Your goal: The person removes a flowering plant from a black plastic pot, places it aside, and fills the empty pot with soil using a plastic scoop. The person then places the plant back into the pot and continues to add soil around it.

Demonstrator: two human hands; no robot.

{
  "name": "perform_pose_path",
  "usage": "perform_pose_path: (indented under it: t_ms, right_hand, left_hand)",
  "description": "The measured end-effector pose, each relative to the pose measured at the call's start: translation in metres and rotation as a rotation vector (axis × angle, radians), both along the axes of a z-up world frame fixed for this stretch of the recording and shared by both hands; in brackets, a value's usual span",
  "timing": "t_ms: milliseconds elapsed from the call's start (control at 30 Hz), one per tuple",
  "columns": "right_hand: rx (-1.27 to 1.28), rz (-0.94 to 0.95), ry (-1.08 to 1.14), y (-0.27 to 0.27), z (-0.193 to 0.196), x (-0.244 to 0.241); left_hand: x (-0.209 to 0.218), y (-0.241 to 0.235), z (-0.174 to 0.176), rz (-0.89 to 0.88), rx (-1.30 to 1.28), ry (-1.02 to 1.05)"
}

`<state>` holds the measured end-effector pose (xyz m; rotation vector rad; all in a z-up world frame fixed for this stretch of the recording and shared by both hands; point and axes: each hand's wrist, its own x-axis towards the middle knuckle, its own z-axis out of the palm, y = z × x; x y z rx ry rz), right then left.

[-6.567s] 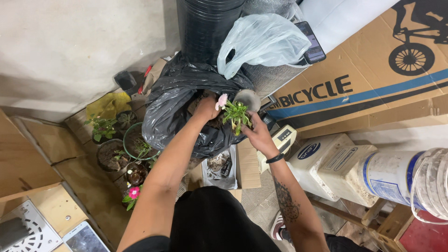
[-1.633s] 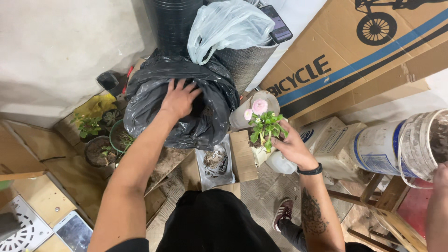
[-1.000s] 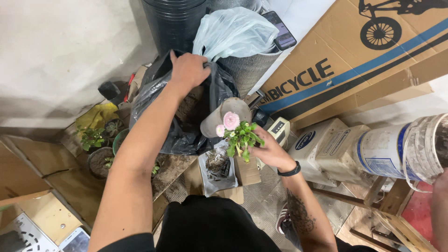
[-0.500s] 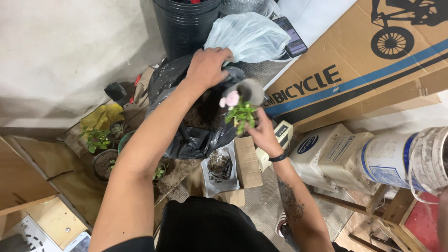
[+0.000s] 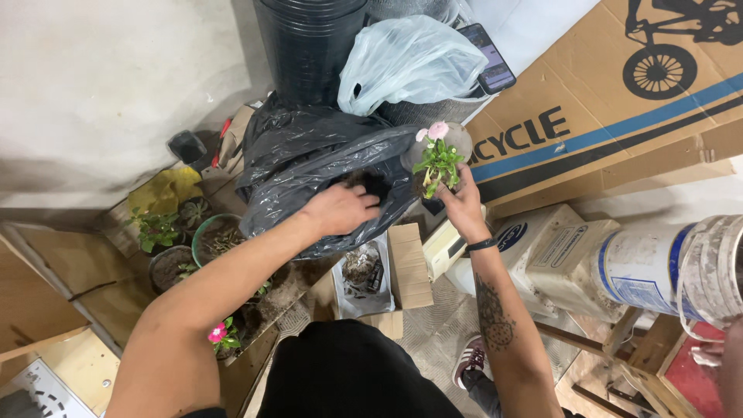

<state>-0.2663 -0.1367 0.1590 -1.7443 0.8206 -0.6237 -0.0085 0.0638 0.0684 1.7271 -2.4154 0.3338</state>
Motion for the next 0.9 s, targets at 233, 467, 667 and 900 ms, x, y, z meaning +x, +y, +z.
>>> perform_pose_path:
  t_ms: [233, 467, 667, 900]
  right_hand:
    - [0.04, 0.047, -0.036, -0.002, -0.009, 0.002]
    - [-0.034, 0.088, 0.042, 0.011, -0.005, 0.011]
    - [-0.04, 0.144, 0.059, 0.008, -0.001, 0.014]
    - [-0.032, 0.184, 0.108, 0.0, -0.011, 0.024]
  left_hand:
    - [0.163, -0.024, 0.072, 0.531, 0.301, 0.45]
    - [0.219, -0.018, 0.015, 0.692, 0.237, 0.399]
    - [0.249, 0.028, -0.067, 0.869, 0.409, 0.544]
    - [0.226, 0.029, -0.013, 0.907, 0.44, 0.483]
